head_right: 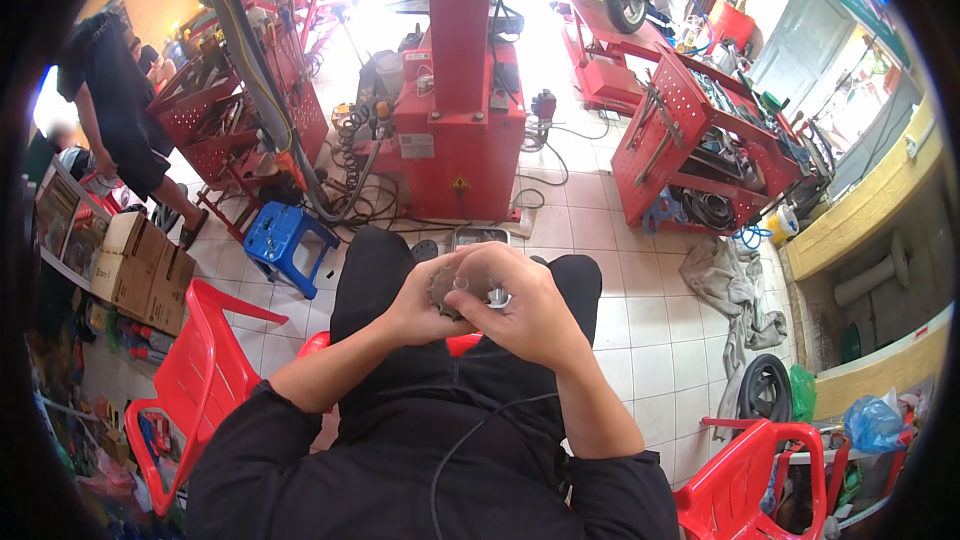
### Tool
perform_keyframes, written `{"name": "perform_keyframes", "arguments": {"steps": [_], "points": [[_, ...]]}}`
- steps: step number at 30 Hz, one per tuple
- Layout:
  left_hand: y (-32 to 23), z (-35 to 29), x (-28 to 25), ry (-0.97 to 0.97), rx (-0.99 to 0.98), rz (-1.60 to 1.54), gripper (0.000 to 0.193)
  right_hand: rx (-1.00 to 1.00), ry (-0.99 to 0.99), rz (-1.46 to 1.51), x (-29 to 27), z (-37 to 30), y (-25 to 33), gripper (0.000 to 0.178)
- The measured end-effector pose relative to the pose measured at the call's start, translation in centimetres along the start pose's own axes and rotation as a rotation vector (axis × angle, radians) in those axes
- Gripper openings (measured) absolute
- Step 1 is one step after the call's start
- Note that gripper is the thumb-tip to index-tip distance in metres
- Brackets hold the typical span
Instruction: The person sits on a red chair in a workshop, holding a cylindrical mechanical component. They use a screwdriver to tighten a screw on the component, then pick up a small metal ring and attach it to the assembly. The person continues to adjust and tighten parts of the mechanical component with their hands and the screwdriver.
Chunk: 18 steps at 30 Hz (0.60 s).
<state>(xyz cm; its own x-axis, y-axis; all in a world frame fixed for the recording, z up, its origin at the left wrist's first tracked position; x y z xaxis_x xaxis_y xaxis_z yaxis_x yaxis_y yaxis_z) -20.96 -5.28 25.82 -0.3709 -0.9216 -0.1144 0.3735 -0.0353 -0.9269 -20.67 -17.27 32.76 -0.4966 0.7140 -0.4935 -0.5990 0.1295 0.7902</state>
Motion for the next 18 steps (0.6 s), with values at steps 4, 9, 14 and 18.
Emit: {"name": "perform_keyframes", "arguments": {"steps": [4,9,14,18], "points": [[0.1,0.1,0.1,-0.014,0.024,-0.052,0.053,0.022,-0.028,0.041,0.0,0.2,0.7,0.026],[-0.1,0.1,0.1,-0.004,0.017,-0.023,0.054,-0.035,-0.012,-0.037,-0.1,0.1,0.6,0.026],[0.6,0.0,0.0,-0.009,0.01,-0.028,0.053,0.012,-0.021,0.028,0.1,0.1,0.1,0.026],[0.3,0.0,0.0,-0.028,0.022,-0.033,0.051,-0.03,-0.03,-0.031,0.0,0.3,1.0,0.024]]}}
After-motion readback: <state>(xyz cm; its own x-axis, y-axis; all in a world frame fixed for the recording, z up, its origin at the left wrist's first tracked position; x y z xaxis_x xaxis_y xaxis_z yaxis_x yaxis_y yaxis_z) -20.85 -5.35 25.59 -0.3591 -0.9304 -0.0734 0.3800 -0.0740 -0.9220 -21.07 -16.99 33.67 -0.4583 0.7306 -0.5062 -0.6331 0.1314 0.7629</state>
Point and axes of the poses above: each hand's wrist, its own z-axis towards the middle knuckle, its own x-axis out of the palm, y = z × x, the point moved 6 cm from there along z, towards the middle knuckle, and after that the axes turned 7 degrees about y, right-handed, at the moved point
